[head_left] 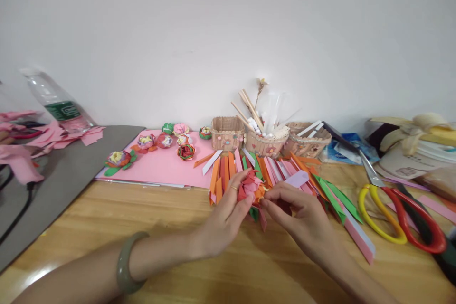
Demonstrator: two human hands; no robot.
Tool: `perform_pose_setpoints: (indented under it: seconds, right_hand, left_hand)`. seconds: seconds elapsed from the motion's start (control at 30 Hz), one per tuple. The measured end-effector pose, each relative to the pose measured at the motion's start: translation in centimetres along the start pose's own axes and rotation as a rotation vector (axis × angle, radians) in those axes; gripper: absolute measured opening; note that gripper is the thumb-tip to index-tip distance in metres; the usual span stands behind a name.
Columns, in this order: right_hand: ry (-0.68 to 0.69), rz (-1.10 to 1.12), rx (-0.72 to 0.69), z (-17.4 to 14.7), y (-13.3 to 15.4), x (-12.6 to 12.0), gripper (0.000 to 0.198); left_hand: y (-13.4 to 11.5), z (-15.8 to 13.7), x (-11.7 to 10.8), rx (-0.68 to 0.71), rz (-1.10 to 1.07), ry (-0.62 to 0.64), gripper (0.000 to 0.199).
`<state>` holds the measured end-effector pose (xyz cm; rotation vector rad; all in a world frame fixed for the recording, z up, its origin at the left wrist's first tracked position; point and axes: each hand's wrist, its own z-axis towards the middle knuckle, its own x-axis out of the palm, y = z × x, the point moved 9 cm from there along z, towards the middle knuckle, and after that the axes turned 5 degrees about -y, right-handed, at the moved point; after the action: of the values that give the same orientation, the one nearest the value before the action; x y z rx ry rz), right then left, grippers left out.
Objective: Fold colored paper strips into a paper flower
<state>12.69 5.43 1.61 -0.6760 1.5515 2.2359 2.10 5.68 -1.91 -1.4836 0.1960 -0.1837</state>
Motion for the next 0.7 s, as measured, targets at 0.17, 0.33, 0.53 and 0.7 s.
perform_pose_setpoints:
  seconds: [0.17, 0.33, 0.53, 0.7]
  right_hand:
    - [-0.034, 0.006, 0.009, -0.1, -0.3, -0.3, 0.021]
    - [-0.019, -0.017, 0.009, 0.0, -0.3, -0.1, 0.023]
    - [-0.076, -0.050, 0.042, -0.1, -1.1, -0.2, 0.021]
    - [-0.156, -0.056, 0.037, -0.3, -1.2, -0.5, 0.017]
  left_hand:
    - [0.0, 0.0, 0.2, 0.013, 0.079, 0.019, 0.046]
    - [0.2, 0.1, 0.0, 0.032, 0.099, 0.001, 0.046]
    - [-0.2, -0.1, 0.1, 0.184, 0.224, 0.008, 0.046]
    - [-0.3, -0.2, 0.2, 0.288, 0.365, 0.006, 0.047]
